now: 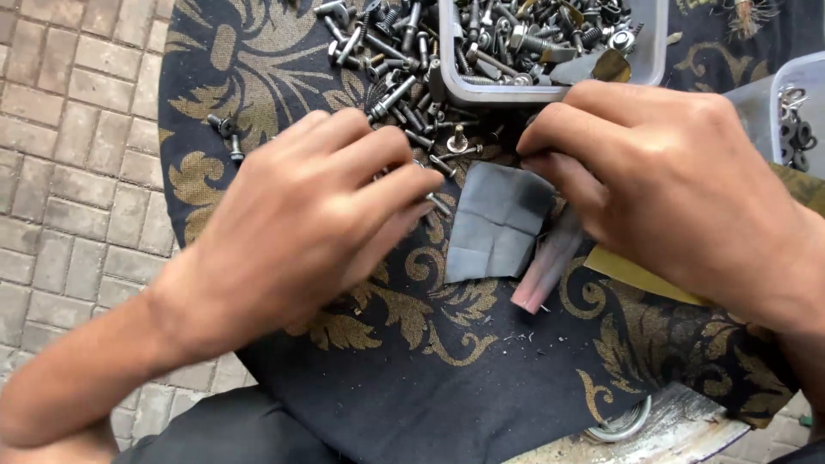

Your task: The person is cleaning small metal washers and bolts by rubbing them against a piece of sandpaper to remove rust or debris.

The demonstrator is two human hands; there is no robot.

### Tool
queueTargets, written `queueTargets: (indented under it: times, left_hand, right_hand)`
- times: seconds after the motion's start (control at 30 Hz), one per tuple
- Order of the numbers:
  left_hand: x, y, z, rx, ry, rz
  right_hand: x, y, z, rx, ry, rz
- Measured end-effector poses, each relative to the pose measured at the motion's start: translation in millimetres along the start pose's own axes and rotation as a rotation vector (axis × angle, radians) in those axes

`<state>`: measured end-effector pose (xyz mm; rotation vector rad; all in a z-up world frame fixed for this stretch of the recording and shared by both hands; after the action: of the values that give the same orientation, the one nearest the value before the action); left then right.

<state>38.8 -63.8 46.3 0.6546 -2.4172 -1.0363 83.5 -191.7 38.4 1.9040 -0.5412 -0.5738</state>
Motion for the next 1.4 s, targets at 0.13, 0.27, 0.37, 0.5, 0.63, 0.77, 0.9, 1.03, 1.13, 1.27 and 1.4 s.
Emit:
queueTargets:
  times: [0.13, 0.27, 0.37, 0.5, 0.63, 0.77, 0.9, 1.03, 1.13, 1.27, 1.4]
  left_hand:
    - [-11, -32, 5, -0.2, 0.051, -0.087]
    - [-11, -31, 4, -0.23, 0.052, -0.1]
    - [-20, -32, 8, -0.268, 0.16, -0.041]
    - [-22, -26, 9, -0.206, 0.229, 0.045]
    - [-26, -21, 8, -0.139, 0.216, 0.086]
    - [-27, -24, 11, -0.138, 0.231, 0.142]
    - [-23, -15, 8, -0.056, 0.201, 0.204]
    - [-22, 5, 4, 0.105, 0.202, 0.294]
    - [-25, 7, 3, 0.118, 0.224, 0.309]
    - [-29, 5, 4, 0.104, 0.256, 0.301]
    - [-25, 5, 1, 0.117, 0.224, 0.312]
  right_hand:
    - [0, -5, 4, -0.043, 0.012, 0.096]
    - [1, -6, 6, -0.053, 0.036, 0.203]
    - [-4, -5, 4, -0.048, 0.076, 0.185]
    - [-6, -6, 6, -0.07, 0.076, 0.21]
    - [-9, -7, 6, -0.066, 0.129, 0.266]
    - [-11, -12, 5, -0.08, 0.142, 0.258]
    - [-9, -18, 5, -0.1, 0.139, 0.27]
    - [-20, -10, 0, -0.003, 0.198, 0.168]
    - [-26, -5, -2, 0.02, 0.221, 0.122]
    - [-26, -8, -3, 0.021, 0.219, 0.072]
    - [-32, -14, -2, 0.037, 0.258, -0.002]
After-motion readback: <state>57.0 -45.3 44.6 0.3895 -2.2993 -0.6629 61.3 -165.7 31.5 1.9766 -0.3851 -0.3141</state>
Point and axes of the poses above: each hand's wrist, its own z-axis away from the middle knuckle, its own y-axis out of the back of the hand, x = y × z, the point moved 10 cm from there along -z, towards the middle knuckle, and after that the axes turned 15 degrees about x, right-handed, at the moved point
